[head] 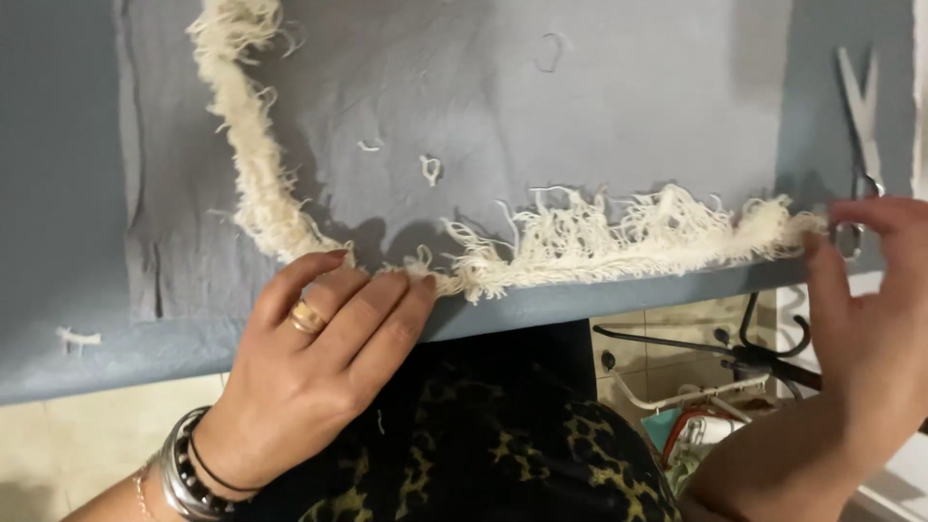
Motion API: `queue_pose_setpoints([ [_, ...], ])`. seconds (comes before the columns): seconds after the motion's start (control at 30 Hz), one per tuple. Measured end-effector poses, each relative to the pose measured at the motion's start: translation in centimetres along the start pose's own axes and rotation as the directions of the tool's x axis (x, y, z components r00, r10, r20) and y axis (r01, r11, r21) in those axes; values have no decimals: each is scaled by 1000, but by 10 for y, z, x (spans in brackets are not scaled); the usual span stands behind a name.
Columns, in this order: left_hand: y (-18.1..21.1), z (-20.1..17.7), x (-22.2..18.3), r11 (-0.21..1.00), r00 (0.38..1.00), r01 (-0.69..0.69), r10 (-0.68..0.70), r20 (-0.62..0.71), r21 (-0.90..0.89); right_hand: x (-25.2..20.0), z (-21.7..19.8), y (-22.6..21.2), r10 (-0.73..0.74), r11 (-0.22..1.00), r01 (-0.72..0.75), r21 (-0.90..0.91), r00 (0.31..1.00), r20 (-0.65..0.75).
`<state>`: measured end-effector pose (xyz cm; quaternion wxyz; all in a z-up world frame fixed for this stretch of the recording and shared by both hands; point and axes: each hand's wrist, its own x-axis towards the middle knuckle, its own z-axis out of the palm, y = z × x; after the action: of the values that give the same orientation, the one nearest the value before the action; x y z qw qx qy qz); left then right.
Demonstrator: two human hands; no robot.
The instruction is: Trimming and arranging white fringe on a piece of fabric
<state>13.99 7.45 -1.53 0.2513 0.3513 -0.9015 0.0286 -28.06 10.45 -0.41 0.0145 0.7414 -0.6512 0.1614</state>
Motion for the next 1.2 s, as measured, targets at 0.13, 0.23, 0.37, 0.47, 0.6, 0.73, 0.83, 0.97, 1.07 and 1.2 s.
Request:
queue_pose_setpoints([
  [0.13, -9, -9, -8, 998, 998, 61, -61, 32, -23, 19, 21, -61, -222, 964, 233, 127, 971, -89],
  [0.23, -22, -14, -12, 995, 994, 94, -96, 56, 37, 43, 47, -111, -409, 693, 270, 668, 911, 56],
  [0.37, -36, -25, -16, 995, 990, 86, -91, 111, 48, 59, 74, -138, -555, 625, 360, 693, 829, 71],
  [0.47, -45, -27, -21, 997, 990, 64, -59, 125, -36, 62, 79, -145, -543, 672, 372, 641, 835, 85],
  [0.6, -55, -30, -17, 990, 991, 16, 3, 133, -139, 58, 83, -146, -511, 788, 421, 449, 854, 96],
  [0.73, -64, -38, -19, 997, 992, -24, 33, 120, -74, 55, 88, -140, -518, 781, 423, 459, 850, 97],
  [0.83, -75, -44, -27, 998, 992, -51, 48, 115, 28, 54, 88, -138, -521, 786, 416, 458, 844, 127],
  [0.97, -85, -53, -36, 968, 992, -80, 54, 114, 239, 54, 87, -140, -500, 802, 406, 437, 858, 120],
  [1.07, -96, -57, -60, 906, 987, -129, 78, 140, 403, 55, 86, -141, -492, 802, 397, 446, 863, 118],
  [1.2, -110, -70, -100, 758, 949, -94, -128, 289, 645, 54, 85, -143, -464, 807, 364, 465, 878, 118],
])
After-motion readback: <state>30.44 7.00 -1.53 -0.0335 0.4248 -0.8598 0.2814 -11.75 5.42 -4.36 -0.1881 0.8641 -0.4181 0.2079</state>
